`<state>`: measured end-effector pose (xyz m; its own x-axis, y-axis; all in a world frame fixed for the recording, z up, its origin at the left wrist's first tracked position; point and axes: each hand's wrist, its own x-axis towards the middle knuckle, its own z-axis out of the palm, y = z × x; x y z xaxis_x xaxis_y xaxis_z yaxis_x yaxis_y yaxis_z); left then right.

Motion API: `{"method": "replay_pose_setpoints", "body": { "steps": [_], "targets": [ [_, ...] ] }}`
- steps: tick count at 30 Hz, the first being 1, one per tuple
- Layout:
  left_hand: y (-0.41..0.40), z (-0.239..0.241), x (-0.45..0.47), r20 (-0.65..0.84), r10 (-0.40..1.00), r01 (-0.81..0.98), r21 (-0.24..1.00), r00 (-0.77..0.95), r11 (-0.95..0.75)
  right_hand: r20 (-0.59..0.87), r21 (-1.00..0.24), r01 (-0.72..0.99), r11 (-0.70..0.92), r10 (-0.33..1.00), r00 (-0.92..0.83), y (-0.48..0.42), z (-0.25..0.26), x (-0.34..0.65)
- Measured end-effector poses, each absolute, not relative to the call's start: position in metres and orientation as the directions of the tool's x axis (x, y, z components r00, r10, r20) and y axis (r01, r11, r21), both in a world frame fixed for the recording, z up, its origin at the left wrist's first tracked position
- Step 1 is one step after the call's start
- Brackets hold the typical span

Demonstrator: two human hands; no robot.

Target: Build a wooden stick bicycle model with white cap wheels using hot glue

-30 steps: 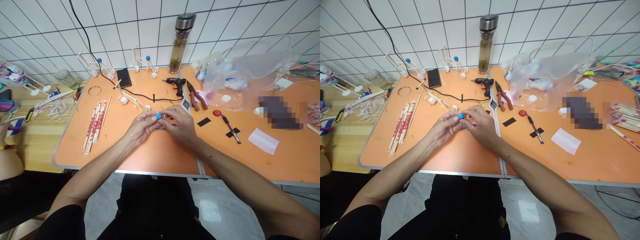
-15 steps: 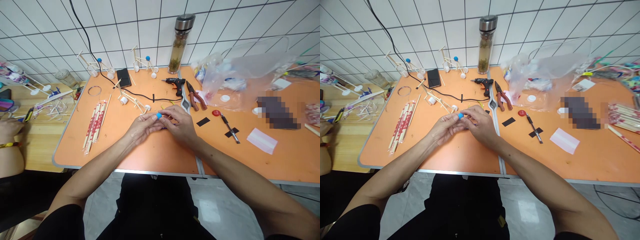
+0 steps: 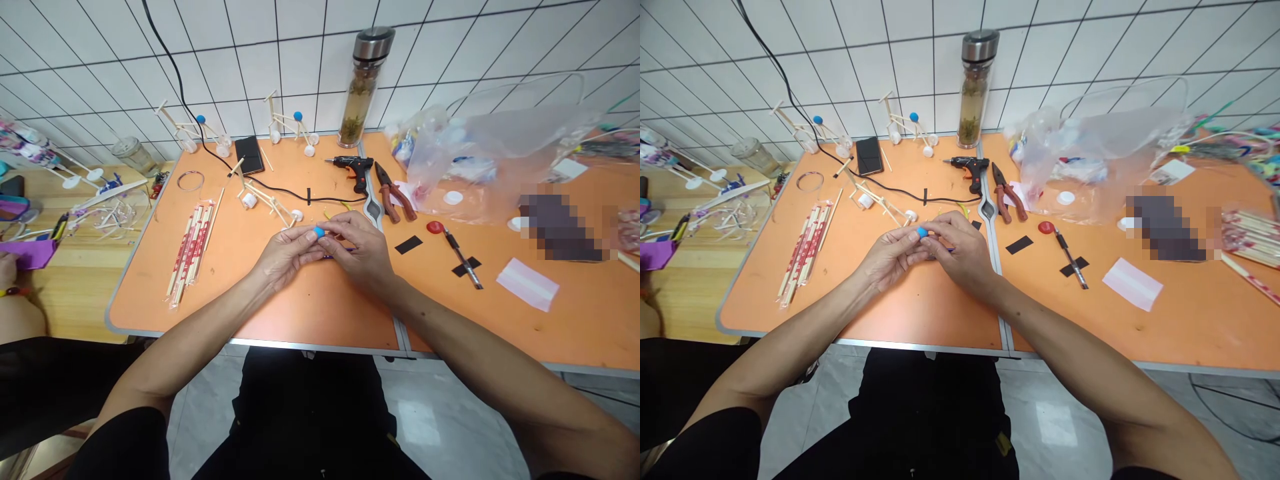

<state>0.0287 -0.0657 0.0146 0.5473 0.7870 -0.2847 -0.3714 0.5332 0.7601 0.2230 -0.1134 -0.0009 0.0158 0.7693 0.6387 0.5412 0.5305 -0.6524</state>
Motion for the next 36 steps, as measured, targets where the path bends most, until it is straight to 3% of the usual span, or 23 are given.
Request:
{"method": "replay_pose_setpoints", "body": {
  "steps": [12,36],
  "targets": [
    [-0.0676,0.0137,0.0307,-0.256,0.801,-0.391,0.766,0.542,0.510,0.697,-0.601,0.550,0.579,0.717,0.006,-0.1122,-0.0062,0.2215],
    [-0.0631,0.0140,0.0289,-0.315,0.809,-0.353,0.778,0.497,0.519,0.651,-0.644,0.520,0.562,0.759,-0.015,-0.1109,-0.0097,0.2231]
  ]
}}
